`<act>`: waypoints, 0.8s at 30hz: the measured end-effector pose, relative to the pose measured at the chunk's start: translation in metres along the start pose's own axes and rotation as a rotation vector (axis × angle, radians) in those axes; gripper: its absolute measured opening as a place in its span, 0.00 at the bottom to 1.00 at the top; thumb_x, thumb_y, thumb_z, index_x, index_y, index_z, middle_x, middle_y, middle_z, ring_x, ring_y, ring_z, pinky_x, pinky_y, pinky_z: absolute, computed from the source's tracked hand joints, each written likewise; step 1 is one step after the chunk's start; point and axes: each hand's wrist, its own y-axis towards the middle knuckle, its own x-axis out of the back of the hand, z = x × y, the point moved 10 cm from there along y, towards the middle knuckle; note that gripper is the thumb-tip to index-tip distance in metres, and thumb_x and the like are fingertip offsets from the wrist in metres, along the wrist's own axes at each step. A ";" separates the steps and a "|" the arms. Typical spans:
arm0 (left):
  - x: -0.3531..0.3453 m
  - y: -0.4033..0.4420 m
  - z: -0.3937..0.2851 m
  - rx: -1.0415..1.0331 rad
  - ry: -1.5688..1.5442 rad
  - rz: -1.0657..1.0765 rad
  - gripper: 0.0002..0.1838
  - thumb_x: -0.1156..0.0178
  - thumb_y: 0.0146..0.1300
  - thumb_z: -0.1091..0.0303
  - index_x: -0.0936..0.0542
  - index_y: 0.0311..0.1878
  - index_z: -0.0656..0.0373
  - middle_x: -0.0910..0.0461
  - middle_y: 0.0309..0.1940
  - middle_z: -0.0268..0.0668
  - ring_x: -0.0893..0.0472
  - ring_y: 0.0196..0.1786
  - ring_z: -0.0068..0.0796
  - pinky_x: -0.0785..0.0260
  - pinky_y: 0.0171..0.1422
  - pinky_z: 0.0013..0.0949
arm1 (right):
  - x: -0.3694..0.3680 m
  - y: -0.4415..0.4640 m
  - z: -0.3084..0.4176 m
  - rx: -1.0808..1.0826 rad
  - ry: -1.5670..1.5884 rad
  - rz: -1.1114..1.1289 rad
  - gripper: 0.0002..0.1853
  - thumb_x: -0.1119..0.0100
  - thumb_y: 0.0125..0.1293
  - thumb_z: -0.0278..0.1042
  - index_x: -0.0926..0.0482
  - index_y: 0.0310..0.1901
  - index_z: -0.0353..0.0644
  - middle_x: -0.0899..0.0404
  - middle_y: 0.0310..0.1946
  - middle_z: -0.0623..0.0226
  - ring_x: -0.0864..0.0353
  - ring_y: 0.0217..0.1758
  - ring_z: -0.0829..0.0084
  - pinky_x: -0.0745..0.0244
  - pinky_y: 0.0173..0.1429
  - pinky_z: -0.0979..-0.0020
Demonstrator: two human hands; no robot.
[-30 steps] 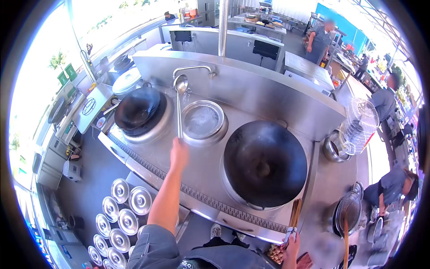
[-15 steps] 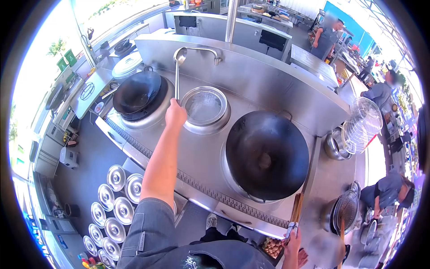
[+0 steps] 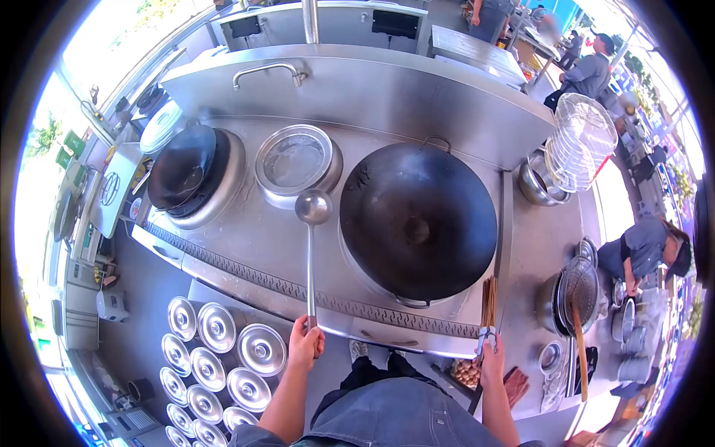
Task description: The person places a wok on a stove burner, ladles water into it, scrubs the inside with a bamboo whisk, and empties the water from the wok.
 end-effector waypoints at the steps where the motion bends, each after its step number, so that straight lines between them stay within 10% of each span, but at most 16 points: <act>1: 0.003 -0.003 0.010 0.020 0.015 0.020 0.28 0.47 0.66 0.76 0.41 0.69 0.61 0.24 0.27 0.40 0.28 0.18 0.25 0.36 0.19 0.29 | -0.001 0.001 0.000 -0.003 -0.007 -0.013 0.32 0.45 0.73 0.38 0.45 0.75 0.47 0.21 0.29 0.62 0.25 0.18 0.75 0.29 0.18 0.75; 10: 0.055 0.003 0.079 0.199 0.297 -0.050 0.23 0.46 0.68 0.72 0.33 0.66 0.59 0.21 0.33 0.40 0.20 0.29 0.32 0.26 0.33 0.33 | -0.004 0.015 -0.012 0.015 -0.165 -0.085 0.35 0.40 0.69 0.39 0.42 0.74 0.49 0.21 0.34 0.60 0.25 0.18 0.75 0.29 0.19 0.72; 13: 0.077 0.020 0.087 0.050 0.732 -0.082 0.24 0.44 0.66 0.70 0.30 0.65 0.62 0.20 0.36 0.39 0.18 0.37 0.35 0.24 0.46 0.35 | -0.003 0.021 -0.031 -0.015 -0.420 -0.042 0.34 0.43 0.70 0.36 0.43 0.74 0.49 0.20 0.33 0.58 0.18 0.25 0.65 0.22 0.28 0.63; 16: 0.058 0.011 0.061 -0.044 1.021 -0.095 0.22 0.44 0.63 0.71 0.27 0.60 0.66 0.19 0.42 0.43 0.18 0.43 0.37 0.26 0.53 0.36 | -0.001 0.029 -0.026 0.280 -0.698 -0.099 0.37 0.43 0.67 0.42 0.46 0.76 0.56 0.22 0.50 0.41 0.21 0.53 0.42 0.30 0.61 0.45; 24: -0.006 0.003 0.010 -0.222 1.202 -0.017 0.21 0.40 0.62 0.70 0.25 0.59 0.64 0.24 0.50 0.49 0.19 0.48 0.41 0.26 0.54 0.41 | 0.003 0.044 -0.056 0.165 -0.854 -0.087 0.39 0.45 0.68 0.39 0.50 0.77 0.58 0.30 0.57 0.41 0.24 0.56 0.41 0.27 0.60 0.48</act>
